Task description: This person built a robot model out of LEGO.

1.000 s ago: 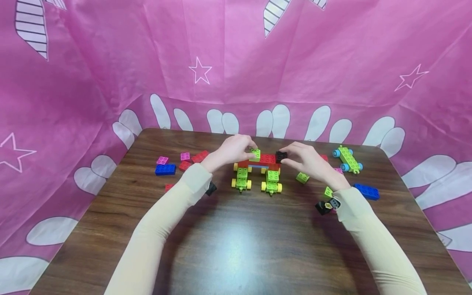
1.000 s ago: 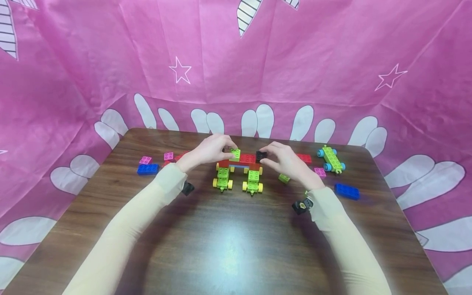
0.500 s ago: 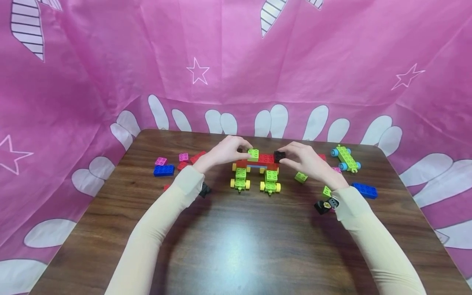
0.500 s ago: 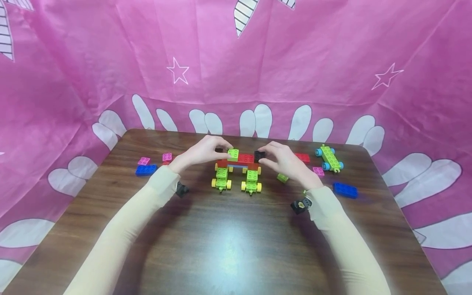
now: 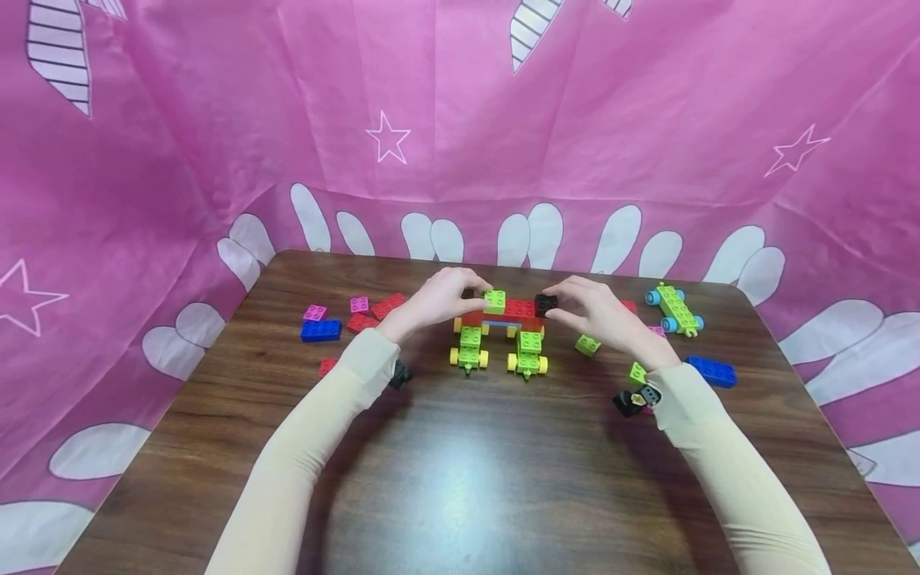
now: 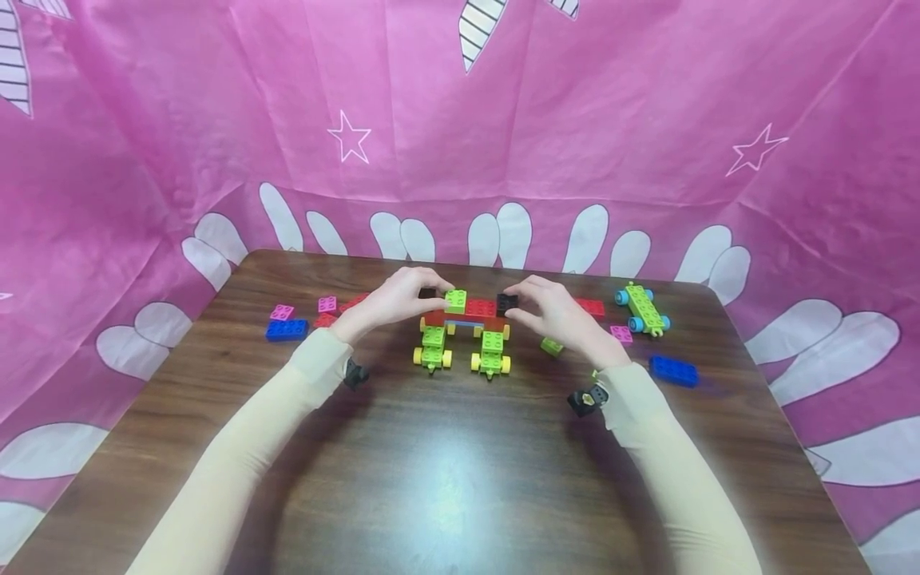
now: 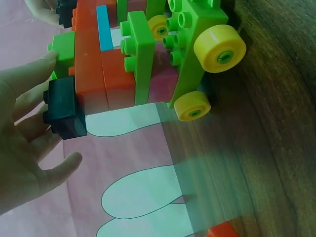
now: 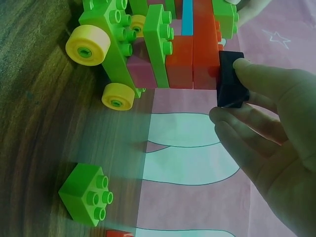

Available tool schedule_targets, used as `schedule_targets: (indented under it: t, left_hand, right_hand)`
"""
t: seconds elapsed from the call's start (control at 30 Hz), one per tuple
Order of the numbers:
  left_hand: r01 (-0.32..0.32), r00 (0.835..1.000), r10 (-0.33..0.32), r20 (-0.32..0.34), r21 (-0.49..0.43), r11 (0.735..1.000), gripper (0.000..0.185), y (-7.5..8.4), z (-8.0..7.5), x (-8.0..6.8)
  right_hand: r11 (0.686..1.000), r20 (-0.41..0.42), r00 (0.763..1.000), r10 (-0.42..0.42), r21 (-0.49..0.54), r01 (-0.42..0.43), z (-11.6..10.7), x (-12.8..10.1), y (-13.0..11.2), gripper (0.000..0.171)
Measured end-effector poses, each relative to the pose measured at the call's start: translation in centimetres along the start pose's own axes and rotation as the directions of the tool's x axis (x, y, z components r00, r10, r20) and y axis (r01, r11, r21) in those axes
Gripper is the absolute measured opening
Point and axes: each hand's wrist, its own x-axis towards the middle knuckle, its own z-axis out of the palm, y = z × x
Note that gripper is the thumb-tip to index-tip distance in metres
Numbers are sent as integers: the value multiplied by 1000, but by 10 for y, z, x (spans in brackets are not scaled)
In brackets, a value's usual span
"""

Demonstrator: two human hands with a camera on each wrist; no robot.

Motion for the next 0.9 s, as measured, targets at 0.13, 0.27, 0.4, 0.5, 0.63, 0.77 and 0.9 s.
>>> schedule_targets:
  t: [0.13, 0.27, 0.4, 0.5, 0.63, 0.77, 0.9]
  left_hand:
    - [1, 1000, -1, 3, -5, 1000, 36, 0, 1, -1]
    - [-15, 1000, 16, 16, -14, 1000, 36, -2, 0, -2]
    - [-32, 999, 33, 37, -7, 999, 37, -3, -1, -2]
    - [-42, 998, 42, 45, -5, 999, 36, -3, -2, -2]
    - [-45, 998, 45, 49, -7, 999, 36, -3, -3, -3]
    - [-46, 998, 46, 49, -5, 999, 37, -2, -3, -3]
    - [-47, 998, 47, 49, -1, 999, 37, -1, -4, -3]
  right_hand:
    - [1000, 16, 1000, 18, 4, -18, 0, -1, 0, 34]
    - [999, 45, 998, 53, 8, -53, -2, -3, -1, 37]
    - [997, 61, 995, 74, 9, -75, -4, -6, 0, 39]
    - [997, 43, 997, 71, 1, -71, -8, -8, 1, 39]
    - [995, 20, 995, 95, -10, -95, -14, -13, 5, 38]
    - [990, 25, 990, 139, -13, -139, -20, -21, 8, 36]
    - [988, 32, 988, 152, -36, -151, -22, -28, 13, 35]
